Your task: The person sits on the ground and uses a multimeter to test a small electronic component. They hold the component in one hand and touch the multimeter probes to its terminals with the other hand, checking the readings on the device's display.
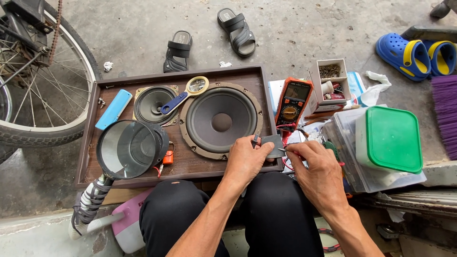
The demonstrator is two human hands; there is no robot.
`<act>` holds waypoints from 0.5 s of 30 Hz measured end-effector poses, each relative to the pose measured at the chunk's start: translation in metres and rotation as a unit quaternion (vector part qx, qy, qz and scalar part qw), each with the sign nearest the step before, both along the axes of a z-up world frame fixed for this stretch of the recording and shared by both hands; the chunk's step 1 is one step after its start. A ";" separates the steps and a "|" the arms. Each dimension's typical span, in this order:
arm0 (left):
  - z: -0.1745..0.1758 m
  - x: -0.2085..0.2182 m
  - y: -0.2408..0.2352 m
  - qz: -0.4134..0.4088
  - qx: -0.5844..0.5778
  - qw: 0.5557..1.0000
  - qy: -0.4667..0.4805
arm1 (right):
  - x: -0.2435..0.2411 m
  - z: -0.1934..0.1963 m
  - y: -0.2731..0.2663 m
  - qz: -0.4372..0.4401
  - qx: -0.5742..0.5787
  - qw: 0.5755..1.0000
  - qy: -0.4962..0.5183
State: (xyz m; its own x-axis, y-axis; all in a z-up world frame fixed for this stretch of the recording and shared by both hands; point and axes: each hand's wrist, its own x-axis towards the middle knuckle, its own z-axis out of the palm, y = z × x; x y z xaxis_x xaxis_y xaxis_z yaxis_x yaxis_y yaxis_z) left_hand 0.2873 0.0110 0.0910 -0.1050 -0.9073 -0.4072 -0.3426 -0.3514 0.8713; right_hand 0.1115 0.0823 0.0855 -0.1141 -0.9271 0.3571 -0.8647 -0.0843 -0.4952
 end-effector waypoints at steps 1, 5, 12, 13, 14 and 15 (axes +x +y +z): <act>0.000 0.001 0.001 -0.001 0.002 1.000 0.000 | 0.001 -0.002 -0.004 -0.001 0.002 1.000 0.000; 0.005 0.001 0.002 0.001 -0.009 1.000 0.004 | 0.000 -0.004 -0.006 -0.013 0.007 1.000 -0.002; 0.006 0.003 0.002 -0.003 -0.008 1.000 -0.001 | 0.003 -0.001 -0.012 -0.026 0.033 0.999 -0.002; 0.006 0.003 0.001 -0.001 -0.012 1.000 0.000 | 0.001 0.000 -0.009 -0.025 0.029 0.999 0.000; 0.005 0.003 0.000 0.001 -0.010 1.000 0.000 | -0.001 0.001 -0.006 -0.024 0.029 0.999 0.022; 0.003 0.005 0.002 0.004 -0.005 1.000 -0.001 | -0.001 0.001 -0.001 -0.021 0.032 0.998 0.044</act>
State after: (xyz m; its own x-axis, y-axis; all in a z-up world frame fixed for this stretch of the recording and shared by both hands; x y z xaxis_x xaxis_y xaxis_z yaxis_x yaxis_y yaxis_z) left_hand 0.2923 0.0129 0.0940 -0.0976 -0.9119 -0.3987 -0.3423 -0.3454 0.8738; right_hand 0.1103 0.0813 0.0861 -0.1247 -0.9431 0.3082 -0.9068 -0.0178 -0.4212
